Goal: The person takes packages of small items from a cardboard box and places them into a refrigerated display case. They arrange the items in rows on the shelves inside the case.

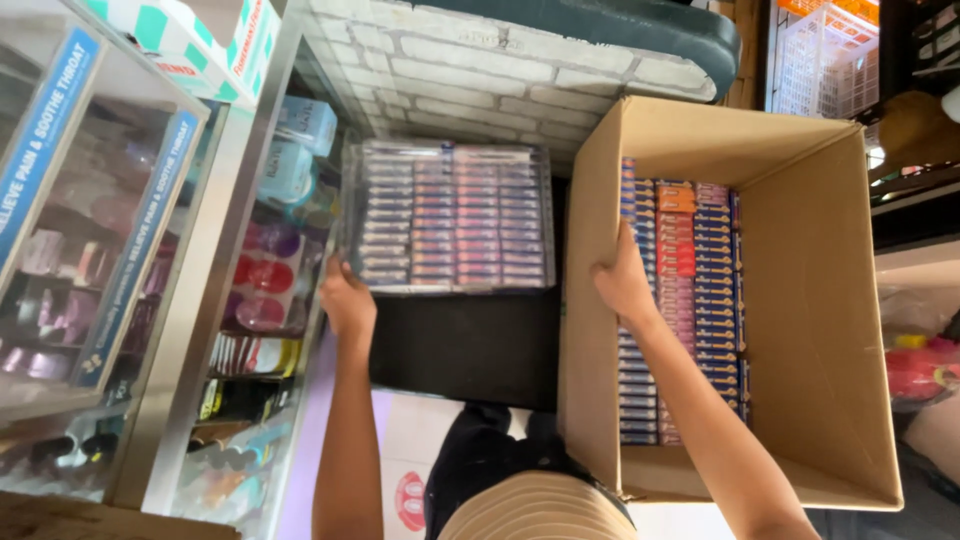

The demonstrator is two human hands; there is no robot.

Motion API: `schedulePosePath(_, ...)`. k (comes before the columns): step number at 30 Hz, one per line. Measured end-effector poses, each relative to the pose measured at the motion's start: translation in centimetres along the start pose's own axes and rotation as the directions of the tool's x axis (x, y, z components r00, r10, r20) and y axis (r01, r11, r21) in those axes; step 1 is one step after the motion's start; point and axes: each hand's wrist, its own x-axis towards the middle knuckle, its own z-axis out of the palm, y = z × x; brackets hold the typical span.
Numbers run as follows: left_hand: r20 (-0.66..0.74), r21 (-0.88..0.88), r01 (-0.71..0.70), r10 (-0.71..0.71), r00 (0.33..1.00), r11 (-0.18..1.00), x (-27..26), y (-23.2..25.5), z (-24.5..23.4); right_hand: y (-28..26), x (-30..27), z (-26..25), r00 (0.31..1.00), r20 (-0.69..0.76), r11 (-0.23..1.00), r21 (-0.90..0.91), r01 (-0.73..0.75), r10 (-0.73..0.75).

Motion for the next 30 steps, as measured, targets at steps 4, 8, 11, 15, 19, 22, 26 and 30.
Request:
schedulePosePath(4, -0.047, -0.026, -0.044, 0.043, 0.998, 0.999, 3.3, 0.8, 0.3, 0.7, 0.1, -0.1, 1.000, -0.004, 1.000, -0.030, -0.008, 0.008)
schedulePosePath(8, -0.040, 0.071, 0.033, -0.030, 0.999, 0.997, 6.0, 0.0, 1.4, -1.6, -0.2, 0.0, 0.995, 0.035, 0.995, -0.019, -0.098, 0.098)
schedulePosePath(11, -0.021, 0.101, 0.011, -0.009, 1.000, 0.995, 7.0, -0.1, 1.7, 2.1, -0.5, 1.8, 0.999, 0.013, 0.998, -0.050, 0.045, -0.045)
schedulePosePath(15, -0.038, 0.120, 0.065, -0.061, 0.997, 0.991, 7.0, -0.1, 2.0, -0.6, -1.3, 3.2, 0.994, 0.049, 0.995, 0.011, 0.097, -0.098)
schedulePosePath(19, -0.081, 0.082, 0.063, -0.057, 0.995, 0.995, 6.4, 0.1, 2.1, -0.4, -1.0, 5.1, 0.998, 0.004, 0.998, 0.020, 0.066, -0.066)
schedulePosePath(22, -0.089, 0.084, 0.085, -0.077, 0.993, 0.993, 5.9, 0.6, 2.0, -0.7, -0.6, 6.1, 1.000, -0.019, 0.991, -0.132, -0.023, 0.021)
schedulePosePath(26, -0.143, 0.043, 0.111, -0.104, 0.984, 0.993, 5.8, 0.3, 2.0, -2.9, 0.3, 6.8, 1.000, -0.003, 1.000, 0.019, -0.021, 0.021)
schedulePosePath(30, -0.149, 0.062, 0.120, -0.110, 0.983, 0.991, 6.0, 0.5, 2.0, -4.2, 1.4, 7.4, 0.997, -0.024, 0.985, 0.157, 0.077, -0.074)
